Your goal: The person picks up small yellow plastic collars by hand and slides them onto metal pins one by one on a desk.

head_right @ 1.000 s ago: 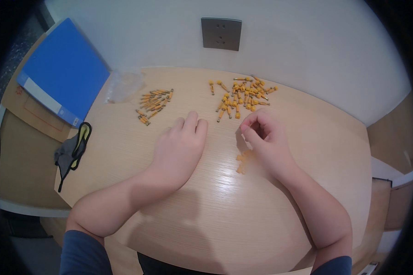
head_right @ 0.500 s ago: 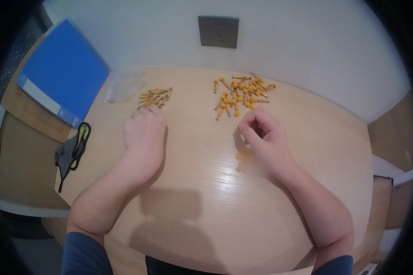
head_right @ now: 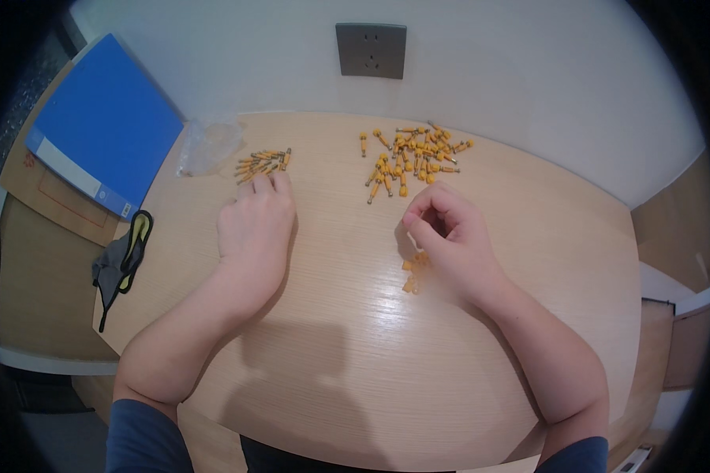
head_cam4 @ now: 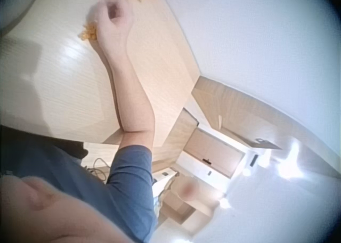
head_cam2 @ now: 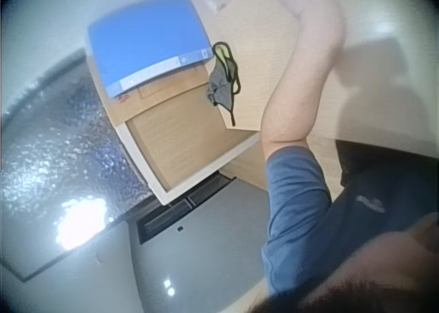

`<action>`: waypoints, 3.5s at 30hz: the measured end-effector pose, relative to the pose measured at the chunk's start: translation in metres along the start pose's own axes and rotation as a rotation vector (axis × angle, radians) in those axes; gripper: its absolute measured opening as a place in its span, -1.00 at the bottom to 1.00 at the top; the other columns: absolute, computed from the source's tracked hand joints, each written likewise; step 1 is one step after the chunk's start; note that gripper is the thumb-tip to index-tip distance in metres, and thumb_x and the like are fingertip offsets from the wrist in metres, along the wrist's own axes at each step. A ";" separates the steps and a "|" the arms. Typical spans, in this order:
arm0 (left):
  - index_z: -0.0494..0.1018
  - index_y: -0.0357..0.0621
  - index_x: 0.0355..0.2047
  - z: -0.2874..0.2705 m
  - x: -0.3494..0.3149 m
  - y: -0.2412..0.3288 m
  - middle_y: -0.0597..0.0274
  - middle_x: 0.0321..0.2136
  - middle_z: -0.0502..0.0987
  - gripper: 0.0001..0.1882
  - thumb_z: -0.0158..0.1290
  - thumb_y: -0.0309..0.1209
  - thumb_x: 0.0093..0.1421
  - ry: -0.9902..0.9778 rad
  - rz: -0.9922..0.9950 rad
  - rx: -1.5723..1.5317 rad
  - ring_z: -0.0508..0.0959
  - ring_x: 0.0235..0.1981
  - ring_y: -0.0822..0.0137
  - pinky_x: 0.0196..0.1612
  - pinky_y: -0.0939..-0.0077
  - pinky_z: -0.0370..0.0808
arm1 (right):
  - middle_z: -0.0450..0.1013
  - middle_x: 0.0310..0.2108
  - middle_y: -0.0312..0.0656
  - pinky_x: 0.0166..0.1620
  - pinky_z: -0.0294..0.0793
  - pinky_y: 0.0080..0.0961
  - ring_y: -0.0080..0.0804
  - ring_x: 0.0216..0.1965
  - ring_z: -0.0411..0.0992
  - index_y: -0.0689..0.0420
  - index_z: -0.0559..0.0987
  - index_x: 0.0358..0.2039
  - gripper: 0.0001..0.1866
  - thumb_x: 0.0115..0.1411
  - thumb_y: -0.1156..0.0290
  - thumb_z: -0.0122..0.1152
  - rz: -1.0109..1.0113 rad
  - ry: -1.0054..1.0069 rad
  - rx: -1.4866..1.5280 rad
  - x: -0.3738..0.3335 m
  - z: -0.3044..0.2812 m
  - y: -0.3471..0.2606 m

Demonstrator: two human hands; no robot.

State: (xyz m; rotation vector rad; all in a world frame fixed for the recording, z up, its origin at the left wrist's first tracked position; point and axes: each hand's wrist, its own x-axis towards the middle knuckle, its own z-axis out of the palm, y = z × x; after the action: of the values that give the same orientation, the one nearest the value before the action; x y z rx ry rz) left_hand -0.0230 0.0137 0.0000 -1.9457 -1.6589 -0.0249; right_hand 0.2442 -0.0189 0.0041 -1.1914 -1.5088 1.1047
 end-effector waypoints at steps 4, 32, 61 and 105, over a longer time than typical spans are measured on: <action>0.51 -0.14 -0.15 -0.002 -0.001 0.001 0.16 -0.26 0.62 -0.83 0.19 -0.46 0.25 0.023 0.028 -0.035 0.73 -0.19 0.22 -0.29 0.35 0.70 | 0.45 -0.32 -0.41 -0.19 0.41 -0.61 -0.68 -0.31 0.40 0.14 0.52 -0.32 -0.92 0.28 0.59 0.24 0.011 -0.124 -0.042 -0.006 0.001 -0.012; 0.46 -0.23 0.00 -0.003 -0.005 0.003 0.06 -0.21 0.59 -0.66 0.19 -0.54 0.20 0.043 0.089 -0.080 0.63 -0.11 0.14 -0.02 0.33 0.56 | 0.43 -0.24 -0.14 -0.15 0.52 -0.38 -0.32 -0.21 0.44 0.23 0.55 -0.21 -0.84 0.20 0.68 0.13 -0.220 -0.286 -0.415 -0.007 0.008 -0.017; 0.43 -0.23 -0.17 -0.012 0.005 0.015 0.18 -0.25 0.66 -0.89 0.17 -0.56 0.46 -0.667 0.055 -2.031 0.68 -0.22 0.46 -0.11 0.56 0.63 | 0.60 -0.24 -0.30 -0.10 0.59 -0.60 -0.59 -0.20 0.57 0.29 0.68 -0.09 -0.87 0.43 0.50 0.34 0.010 -0.107 -0.078 -0.003 0.008 -0.006; 0.59 -0.30 -0.05 -0.014 0.007 0.014 0.23 -0.27 0.68 -0.87 0.21 -0.59 0.43 -0.725 0.124 -2.025 0.67 -0.25 0.47 -0.16 0.56 0.63 | 0.62 -0.10 -0.19 0.04 0.65 -0.48 -0.48 -0.05 0.62 0.28 0.71 -0.08 -0.88 0.42 0.61 0.31 -0.067 -0.208 -0.022 -0.004 0.000 -0.020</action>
State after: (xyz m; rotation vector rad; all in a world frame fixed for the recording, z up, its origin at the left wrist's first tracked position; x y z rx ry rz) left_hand -0.0039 0.0125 0.0088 -3.7082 -2.0092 -1.7282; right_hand 0.2409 -0.0260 0.0231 -1.0585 -1.7096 1.1990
